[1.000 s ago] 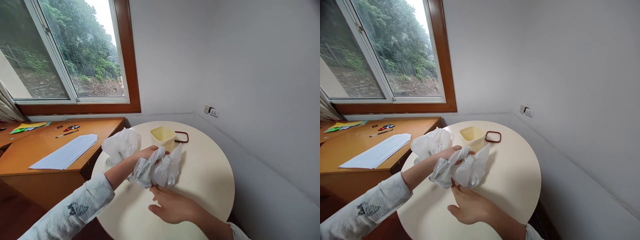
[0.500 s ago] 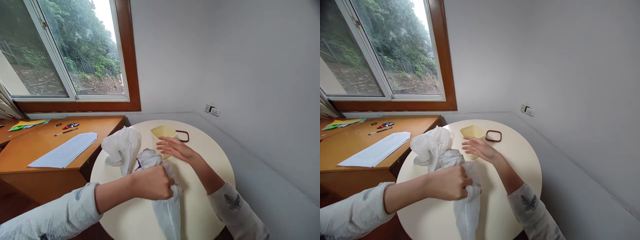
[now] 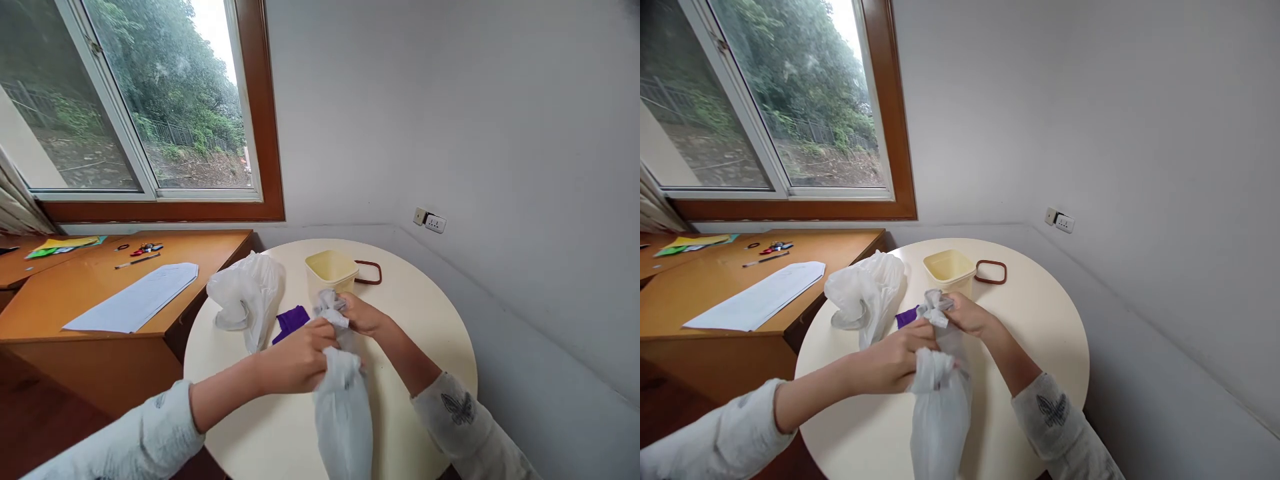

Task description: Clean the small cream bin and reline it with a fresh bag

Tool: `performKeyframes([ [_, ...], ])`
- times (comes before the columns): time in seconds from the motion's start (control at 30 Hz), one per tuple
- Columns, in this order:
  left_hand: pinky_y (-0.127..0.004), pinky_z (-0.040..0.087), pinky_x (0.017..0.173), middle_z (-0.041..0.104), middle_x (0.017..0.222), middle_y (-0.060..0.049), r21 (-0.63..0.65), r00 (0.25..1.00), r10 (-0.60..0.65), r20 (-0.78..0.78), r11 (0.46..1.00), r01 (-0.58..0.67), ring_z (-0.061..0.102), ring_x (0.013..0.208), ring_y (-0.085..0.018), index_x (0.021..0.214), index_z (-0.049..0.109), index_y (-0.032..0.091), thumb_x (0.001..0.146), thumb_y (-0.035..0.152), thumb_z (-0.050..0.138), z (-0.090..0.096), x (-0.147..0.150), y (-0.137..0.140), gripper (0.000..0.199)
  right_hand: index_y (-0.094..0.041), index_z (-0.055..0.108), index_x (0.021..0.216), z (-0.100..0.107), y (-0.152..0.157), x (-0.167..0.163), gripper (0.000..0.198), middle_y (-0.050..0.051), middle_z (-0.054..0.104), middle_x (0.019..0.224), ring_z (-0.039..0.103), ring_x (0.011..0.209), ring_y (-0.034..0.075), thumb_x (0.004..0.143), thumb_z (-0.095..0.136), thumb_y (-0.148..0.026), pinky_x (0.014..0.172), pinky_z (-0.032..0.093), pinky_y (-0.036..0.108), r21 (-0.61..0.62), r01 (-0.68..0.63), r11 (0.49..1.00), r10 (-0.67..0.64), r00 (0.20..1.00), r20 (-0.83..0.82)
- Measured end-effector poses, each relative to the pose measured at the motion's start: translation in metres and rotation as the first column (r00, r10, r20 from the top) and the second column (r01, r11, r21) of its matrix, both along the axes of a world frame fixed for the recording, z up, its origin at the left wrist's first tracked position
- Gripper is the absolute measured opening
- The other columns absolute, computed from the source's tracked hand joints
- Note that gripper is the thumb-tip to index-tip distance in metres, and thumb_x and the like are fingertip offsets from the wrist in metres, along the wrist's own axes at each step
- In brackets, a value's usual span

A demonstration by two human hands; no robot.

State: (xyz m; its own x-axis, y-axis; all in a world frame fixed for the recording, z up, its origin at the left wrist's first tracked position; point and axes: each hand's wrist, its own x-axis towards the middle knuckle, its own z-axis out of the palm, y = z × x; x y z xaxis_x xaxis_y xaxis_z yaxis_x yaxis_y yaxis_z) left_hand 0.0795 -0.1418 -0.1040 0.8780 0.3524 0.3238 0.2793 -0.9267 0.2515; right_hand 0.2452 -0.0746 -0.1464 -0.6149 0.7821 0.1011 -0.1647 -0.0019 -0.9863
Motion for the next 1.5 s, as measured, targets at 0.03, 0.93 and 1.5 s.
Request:
performKeyframes([
  [0.03,-0.033,0.037,0.083,0.063,0.079,-0.004,-0.081,0.992,0.09,0.093,0.993,-0.083,0.053,0.083,-0.018,0.088,0.067,0.026,0.081,0.025,0.053,-0.003,-0.002,0.0,0.016,-0.015,0.058,0.072,0.001,-0.003,0.004,0.025,-0.001,0.056,0.068,0.052,0.064,0.011,0.063,0.07,-0.035,0.061,0.041,0.022,0.062,0.101,0.993,-0.101,0.995,-0.006],
  [0.93,-0.044,0.035,0.085,0.049,0.106,-0.007,-0.175,0.709,0.683,0.177,0.731,-0.66,0.043,0.102,-0.025,0.048,0.049,0.015,0.061,0.003,0.047,-0.028,0.019,0.024,0.018,-0.02,0.054,0.064,0.038,-0.082,-0.003,0.017,0.002,0.055,0.086,0.048,0.084,0.018,0.074,0.059,-0.032,0.078,0.029,0.036,0.912,0.308,0.271,-0.869,0.486,0.094],
  [1.5,-0.034,0.032,0.096,0.042,0.107,-0.008,-0.522,0.8,0.462,0.383,0.823,-0.225,0.042,0.108,-0.02,0.074,0.063,0.018,0.075,0.026,0.062,-0.034,0.011,0.024,0.007,-0.022,0.055,0.072,-0.003,-0.038,0.012,0.007,0.0,0.053,0.092,0.048,0.093,0.019,0.066,0.053,-0.024,0.086,0.03,0.037,0.573,0.465,0.675,-0.727,0.55,0.411],
])
